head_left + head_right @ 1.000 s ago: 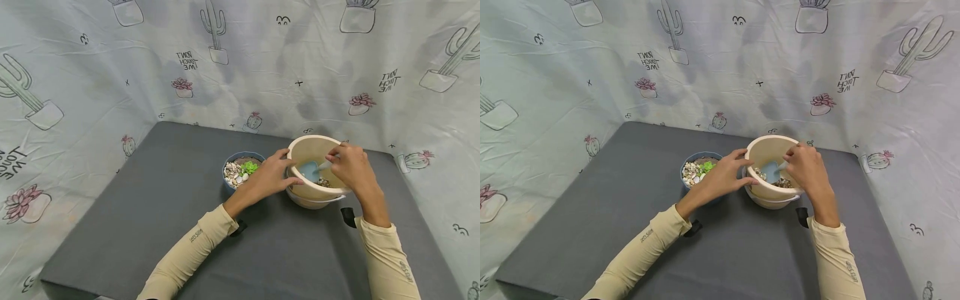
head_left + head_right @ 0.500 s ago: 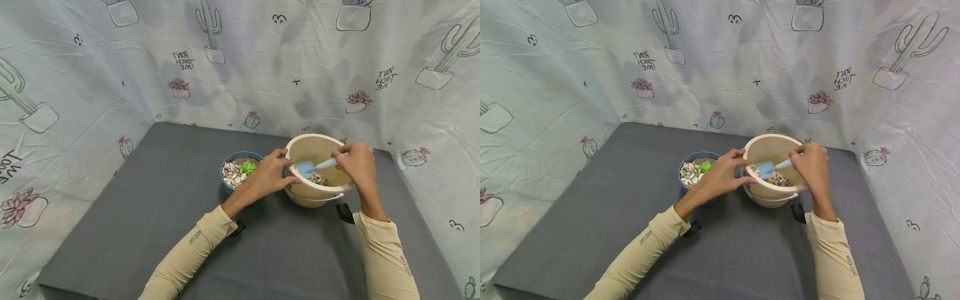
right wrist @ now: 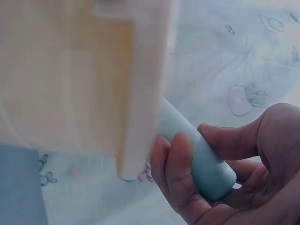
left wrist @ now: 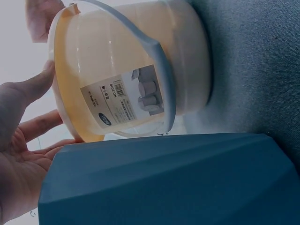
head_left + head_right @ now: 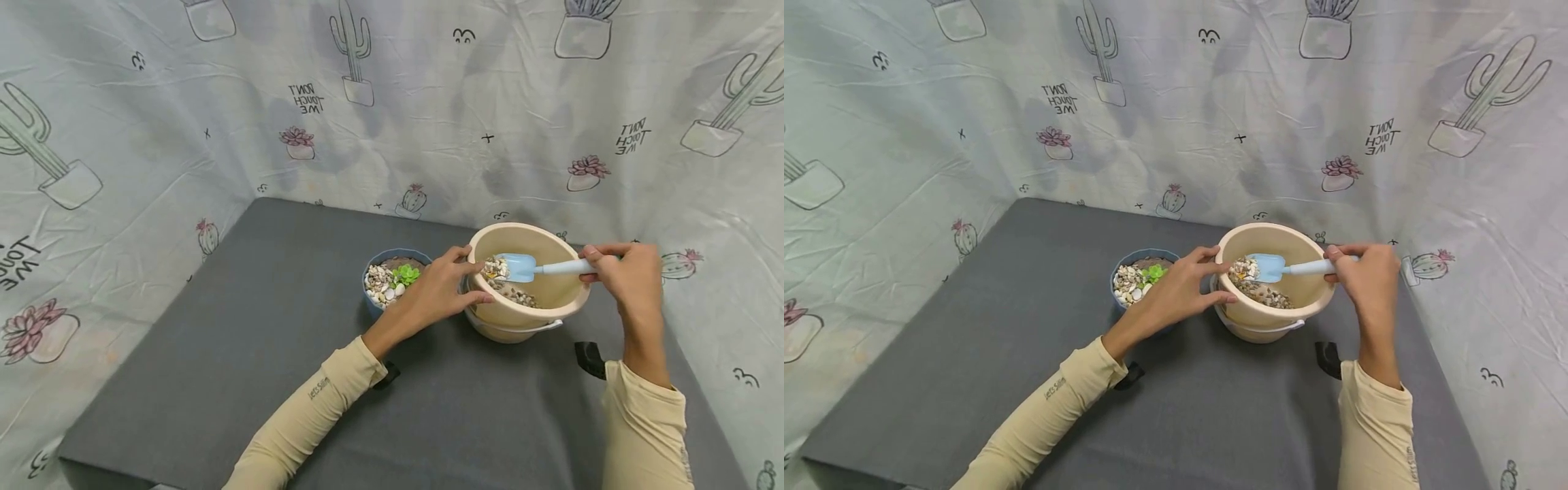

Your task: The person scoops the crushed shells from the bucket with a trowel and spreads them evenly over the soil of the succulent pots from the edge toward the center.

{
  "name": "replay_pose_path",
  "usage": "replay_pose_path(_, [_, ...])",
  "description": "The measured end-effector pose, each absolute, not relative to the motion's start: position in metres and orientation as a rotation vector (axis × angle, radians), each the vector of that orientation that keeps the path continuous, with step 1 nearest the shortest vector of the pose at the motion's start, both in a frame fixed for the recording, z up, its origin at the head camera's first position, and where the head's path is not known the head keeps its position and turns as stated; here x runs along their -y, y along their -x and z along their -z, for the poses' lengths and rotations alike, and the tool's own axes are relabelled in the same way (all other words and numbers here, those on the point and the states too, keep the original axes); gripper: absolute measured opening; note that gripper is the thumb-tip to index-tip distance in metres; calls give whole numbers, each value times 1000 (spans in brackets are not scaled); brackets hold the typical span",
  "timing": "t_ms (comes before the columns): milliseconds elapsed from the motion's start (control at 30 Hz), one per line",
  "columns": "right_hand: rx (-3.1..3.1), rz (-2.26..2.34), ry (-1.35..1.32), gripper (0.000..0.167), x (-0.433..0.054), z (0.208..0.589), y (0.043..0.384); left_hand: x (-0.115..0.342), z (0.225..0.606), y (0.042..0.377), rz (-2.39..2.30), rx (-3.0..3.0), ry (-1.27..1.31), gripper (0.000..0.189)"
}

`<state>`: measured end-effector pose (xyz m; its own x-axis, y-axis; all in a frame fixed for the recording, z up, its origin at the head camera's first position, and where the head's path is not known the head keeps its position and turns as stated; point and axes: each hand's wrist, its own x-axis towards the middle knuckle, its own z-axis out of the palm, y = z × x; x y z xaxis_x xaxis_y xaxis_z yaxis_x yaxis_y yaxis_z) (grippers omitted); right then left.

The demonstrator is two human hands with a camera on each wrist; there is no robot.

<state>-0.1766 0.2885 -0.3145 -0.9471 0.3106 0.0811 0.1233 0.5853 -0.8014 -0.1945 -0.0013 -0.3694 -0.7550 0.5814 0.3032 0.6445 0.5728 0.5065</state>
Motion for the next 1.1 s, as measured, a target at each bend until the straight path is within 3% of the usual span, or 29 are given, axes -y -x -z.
replay_pose_path(300, [2597,-1207,466,44,-284,296,170,22,370,194,1019,2655,1018,66])
replay_pose_path(433, [2522,-1267,506,15,-281,288,163,46,364,194,1029,2599,936,67])
replay_pose_path(567, [2425,-1356,543,40,-278,280,156,79,363,196,1069,2607,817,66])
replay_pose_path(700, [2374,-1389,574,38,-271,275,152,109,369,199,1117,2671,716,69])
replay_pose_path(833, [2313,-1458,542,39,-260,272,150,132,377,199,1124,2820,662,84])
replay_pose_path(1100, [2169,-1781,203,35,-217,276,158,145,384,199,1128,3008,738,121])
